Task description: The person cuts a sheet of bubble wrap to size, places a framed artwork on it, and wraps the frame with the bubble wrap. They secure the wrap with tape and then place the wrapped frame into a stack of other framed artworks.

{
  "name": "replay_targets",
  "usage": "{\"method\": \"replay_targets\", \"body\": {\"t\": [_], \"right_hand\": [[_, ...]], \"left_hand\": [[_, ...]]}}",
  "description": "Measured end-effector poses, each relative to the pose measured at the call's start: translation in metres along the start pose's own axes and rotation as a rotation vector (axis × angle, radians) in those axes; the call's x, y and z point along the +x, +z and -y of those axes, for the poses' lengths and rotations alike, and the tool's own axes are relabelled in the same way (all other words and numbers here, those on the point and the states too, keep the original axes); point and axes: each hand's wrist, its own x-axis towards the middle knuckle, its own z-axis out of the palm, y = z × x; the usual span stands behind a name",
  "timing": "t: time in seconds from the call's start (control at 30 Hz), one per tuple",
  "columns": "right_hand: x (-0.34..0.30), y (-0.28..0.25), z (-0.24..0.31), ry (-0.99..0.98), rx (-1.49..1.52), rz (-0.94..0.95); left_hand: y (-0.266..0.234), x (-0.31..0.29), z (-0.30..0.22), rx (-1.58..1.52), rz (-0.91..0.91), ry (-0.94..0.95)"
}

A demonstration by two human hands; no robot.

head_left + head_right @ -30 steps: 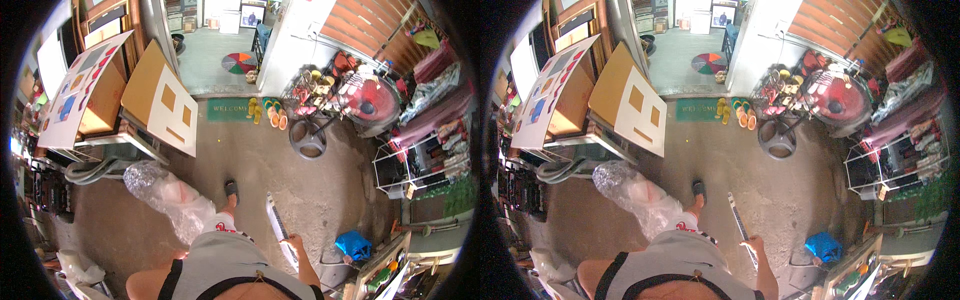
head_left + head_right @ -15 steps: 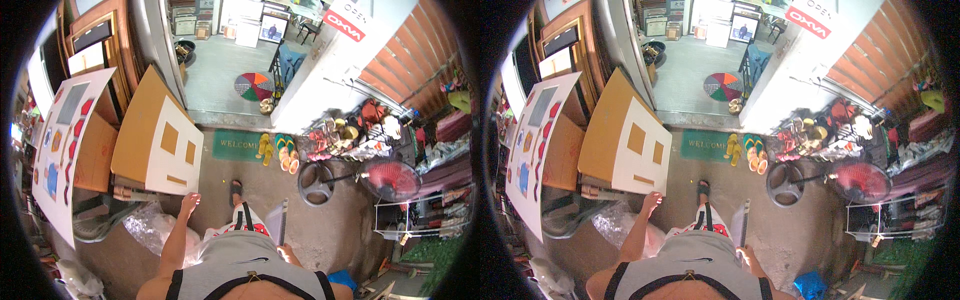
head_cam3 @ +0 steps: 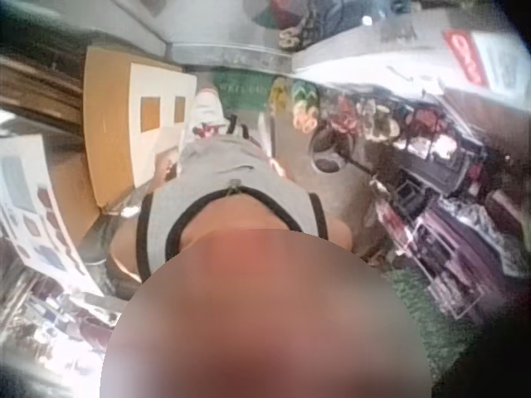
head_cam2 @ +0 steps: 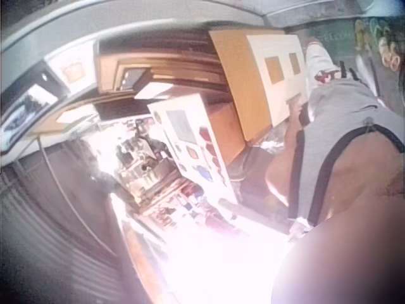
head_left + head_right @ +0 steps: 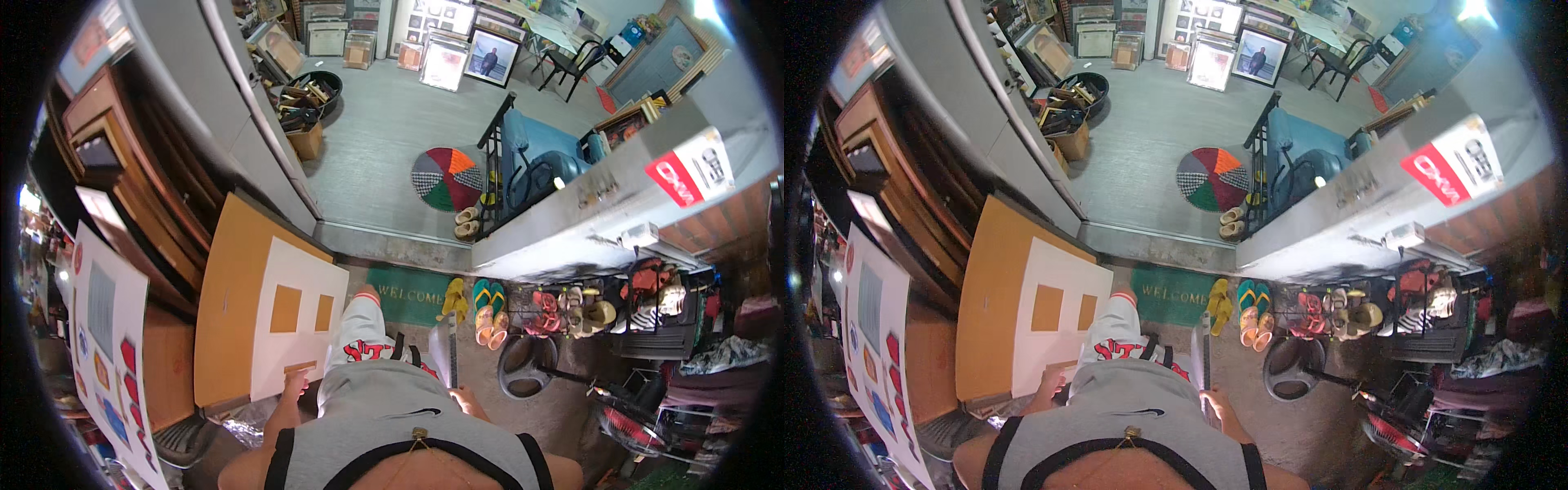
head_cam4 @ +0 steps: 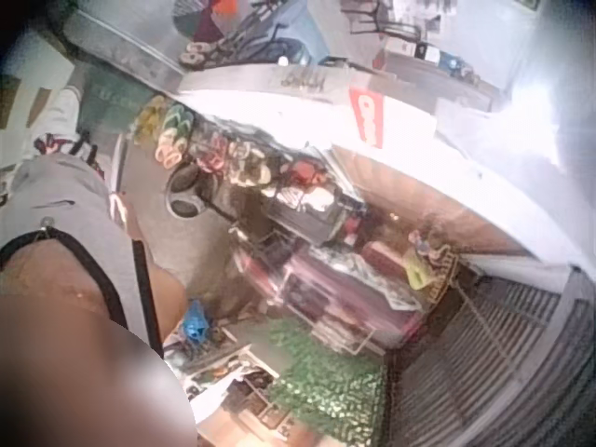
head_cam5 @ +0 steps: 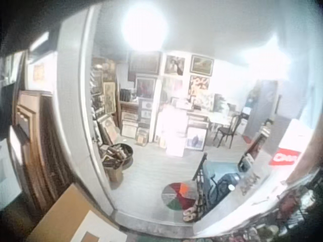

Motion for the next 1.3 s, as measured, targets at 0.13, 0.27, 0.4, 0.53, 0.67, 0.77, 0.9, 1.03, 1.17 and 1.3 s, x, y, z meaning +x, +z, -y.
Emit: {"method": "replay_targets", "body": {"t": [0.13, 0.27, 0.4, 0.53, 0.67, 0.77, 0.9, 1.03, 1.17, 1.3], "right_hand": [[0.064, 0.017, 0.064, -0.038, 0.022, 0.066], [0.149, 0.03, 0.141, -0.024, -0.037, 0.021], [0.187, 0.025, 0.241, -0.041, 0.004, 0.031], [0.213, 0.021, 0.336, -0.041, 0.039, 0.07], [0.256, 0.035, 0.395, -0.047, 0.08, 0.071], [0.301, 0.057, 0.423, -0.093, -0.02, 0.008], [0.364, 0.078, 0.487, 0.0, 0.143, 0.084], [0.453, 0.087, 0.589, 0.081, 0.069, -0.026], [0.496, 0.075, 0.671, 0.058, 0.099, -0.007], [0.519, 0.063, 0.759, 0.18, 0.152, -0.041]], "left_hand": [[0.008, 0.06, -0.106, -0.048, 0.14, 0.014], [0.028, 0.137, -0.247, -0.1, 0.241, 0.094], [0.01, 0.153, -0.412, -0.138, 0.217, 0.285], [-0.036, 0.145, -0.613, -0.025, 0.098, 0.586], [-0.061, 0.131, -0.747, -0.37, 0.001, 0.804], [-0.066, 0.139, -0.794, -0.335, 0.05, 0.571], [-0.048, 0.187, -0.828, -0.299, 0.117, 0.446], [-0.018, 0.232, -0.862, -0.215, 0.19, 0.244], [0.008, 0.243, -0.95, 0.222, 0.143, 0.295], [0.029, 0.261, -1.067, 0.193, 0.253, 0.384]]}}
